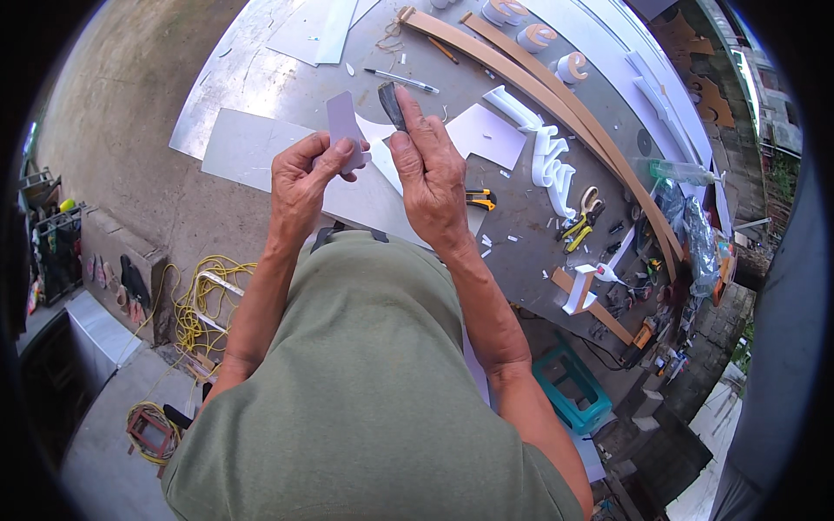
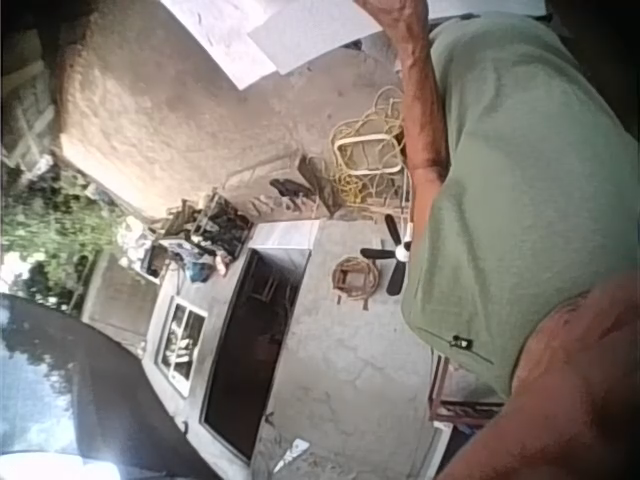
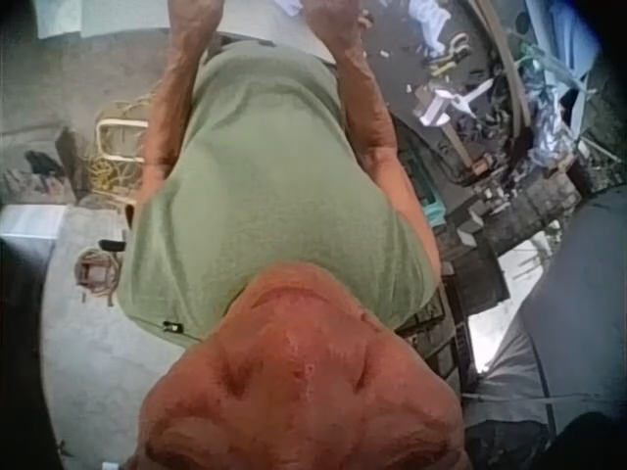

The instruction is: Cutting and sanding plastic or foam core letters for a sign.

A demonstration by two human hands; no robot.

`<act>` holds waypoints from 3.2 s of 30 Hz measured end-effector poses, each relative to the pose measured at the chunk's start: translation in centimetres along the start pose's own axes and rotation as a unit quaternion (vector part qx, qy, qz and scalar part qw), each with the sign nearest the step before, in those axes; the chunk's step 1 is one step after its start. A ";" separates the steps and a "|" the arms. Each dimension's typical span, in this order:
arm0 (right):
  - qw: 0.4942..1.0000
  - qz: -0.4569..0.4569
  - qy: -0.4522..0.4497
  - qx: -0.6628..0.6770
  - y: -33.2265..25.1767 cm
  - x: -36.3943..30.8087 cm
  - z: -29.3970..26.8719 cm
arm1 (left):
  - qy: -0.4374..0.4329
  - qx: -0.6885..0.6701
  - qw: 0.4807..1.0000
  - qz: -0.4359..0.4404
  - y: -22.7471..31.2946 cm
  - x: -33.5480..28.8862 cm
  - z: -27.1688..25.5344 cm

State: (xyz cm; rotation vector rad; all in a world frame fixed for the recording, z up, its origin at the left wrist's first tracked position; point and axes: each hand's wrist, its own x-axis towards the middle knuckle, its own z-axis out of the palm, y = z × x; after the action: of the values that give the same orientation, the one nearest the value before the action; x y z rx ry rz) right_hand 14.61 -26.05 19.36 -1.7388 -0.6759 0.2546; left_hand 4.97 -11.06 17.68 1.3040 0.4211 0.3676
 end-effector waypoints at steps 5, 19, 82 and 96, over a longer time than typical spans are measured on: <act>0.998 -0.039 -0.018 -0.039 -0.9 1.0 -0.8 | 0.012 0.058 0.998 -0.012 1.1 -0.3 0.6; 0.977 -0.053 -0.003 -0.209 0.8 0.0 -1.6 | 0.034 0.233 0.951 0.199 0.9 -0.8 0.3; 0.931 -0.128 -0.236 -0.248 8.3 -4.8 2.7 | -0.295 0.413 0.856 -0.103 -5.1 1.3 -5.0; 0.968 -0.051 -0.177 -0.170 9.2 -5.2 1.0 | -0.371 0.357 0.843 -0.155 -4.2 4.9 -2.9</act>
State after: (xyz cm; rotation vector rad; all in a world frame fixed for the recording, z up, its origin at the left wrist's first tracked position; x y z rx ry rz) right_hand 12.71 -29.43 9.45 -1.9980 -1.1193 0.4007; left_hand 7.92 -7.20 12.50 1.9351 0.0820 -0.6370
